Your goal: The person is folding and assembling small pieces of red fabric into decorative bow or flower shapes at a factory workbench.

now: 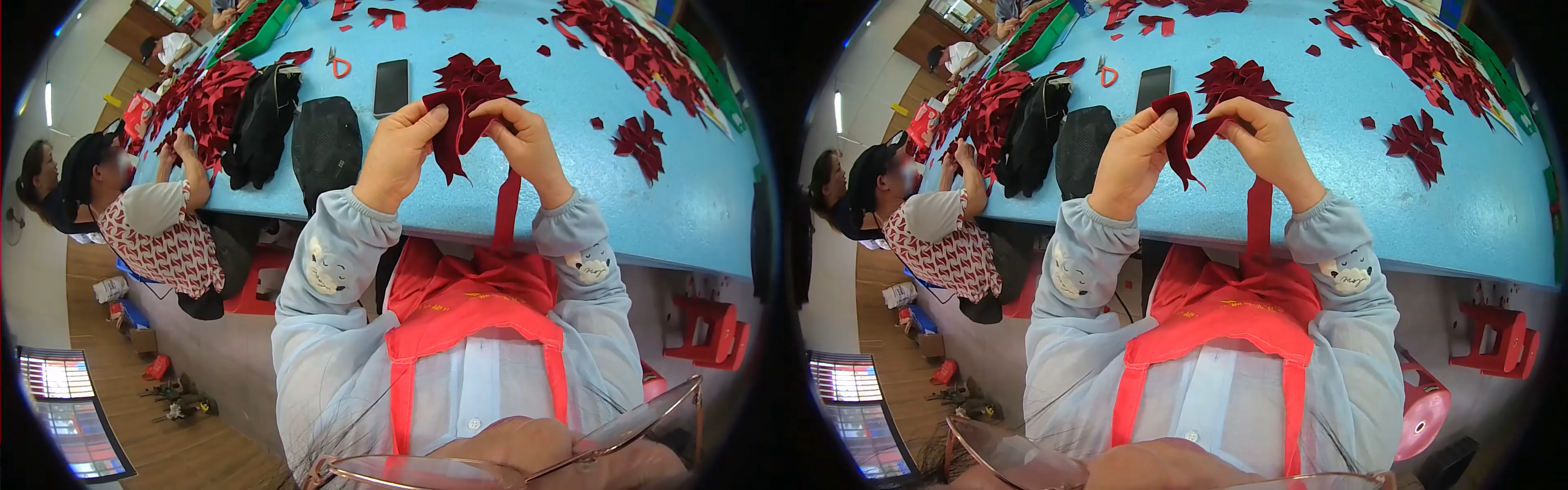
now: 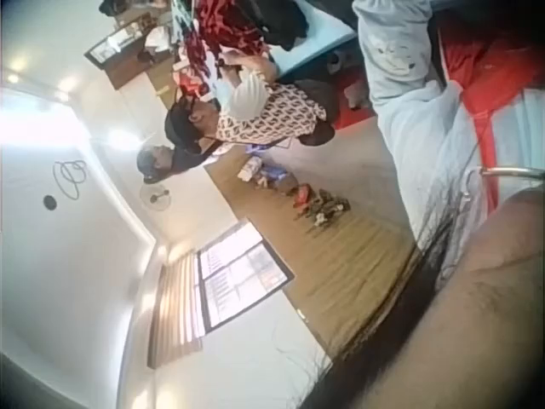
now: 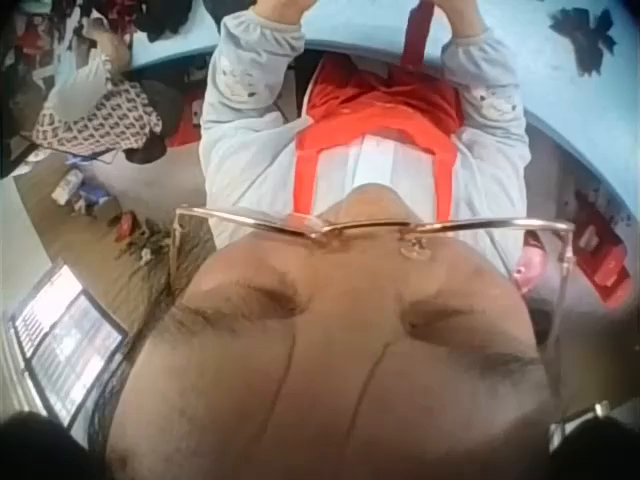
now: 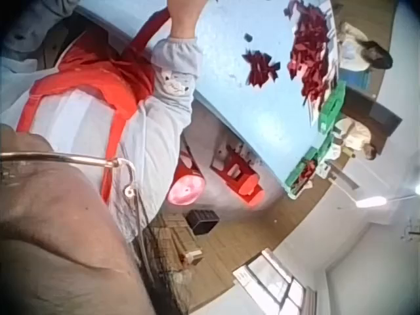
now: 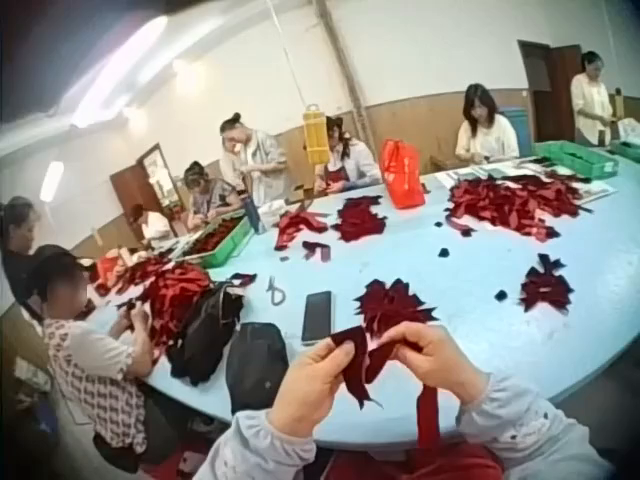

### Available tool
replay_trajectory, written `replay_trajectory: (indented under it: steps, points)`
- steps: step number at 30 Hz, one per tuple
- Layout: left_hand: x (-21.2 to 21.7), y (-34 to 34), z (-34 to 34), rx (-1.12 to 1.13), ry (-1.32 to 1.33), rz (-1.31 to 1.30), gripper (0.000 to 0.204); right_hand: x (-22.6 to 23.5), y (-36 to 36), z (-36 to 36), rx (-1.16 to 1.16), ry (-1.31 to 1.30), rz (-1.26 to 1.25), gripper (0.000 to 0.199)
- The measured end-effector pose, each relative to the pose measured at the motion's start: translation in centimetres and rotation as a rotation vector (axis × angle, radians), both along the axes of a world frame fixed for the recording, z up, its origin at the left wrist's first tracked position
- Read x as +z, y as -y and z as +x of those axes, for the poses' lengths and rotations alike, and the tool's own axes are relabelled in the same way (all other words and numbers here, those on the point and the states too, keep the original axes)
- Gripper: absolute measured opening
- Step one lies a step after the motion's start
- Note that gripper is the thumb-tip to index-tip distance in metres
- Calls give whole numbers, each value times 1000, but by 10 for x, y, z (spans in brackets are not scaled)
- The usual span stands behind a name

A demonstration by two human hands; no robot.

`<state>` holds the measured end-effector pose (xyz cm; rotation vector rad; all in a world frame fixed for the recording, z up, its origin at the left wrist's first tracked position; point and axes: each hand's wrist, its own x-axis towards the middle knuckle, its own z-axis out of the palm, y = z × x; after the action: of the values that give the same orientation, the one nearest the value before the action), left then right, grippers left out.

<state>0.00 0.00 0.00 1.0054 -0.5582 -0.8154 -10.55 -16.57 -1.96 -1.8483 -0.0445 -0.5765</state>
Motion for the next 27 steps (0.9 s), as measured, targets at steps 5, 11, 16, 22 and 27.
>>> replay_trajectory:
  steps: [5,11,16,22,27]
  points:
    - [1,4,-6,39,12,8,28,10,-6,-3,69,6,64,35]
    - [-1,6,-7,130,117,63,29,2,-3,-2,118,-51,59,38]
    - [-3,2,0,41,81,153,30,4,0,0,-81,212,-477,39]
    - [-2,4,-9,44,9,71,22,-5,-12,1,61,31,16,33]
    - [0,2,-11,11,-65,63,20,-4,-3,5,-48,220,-288,33]
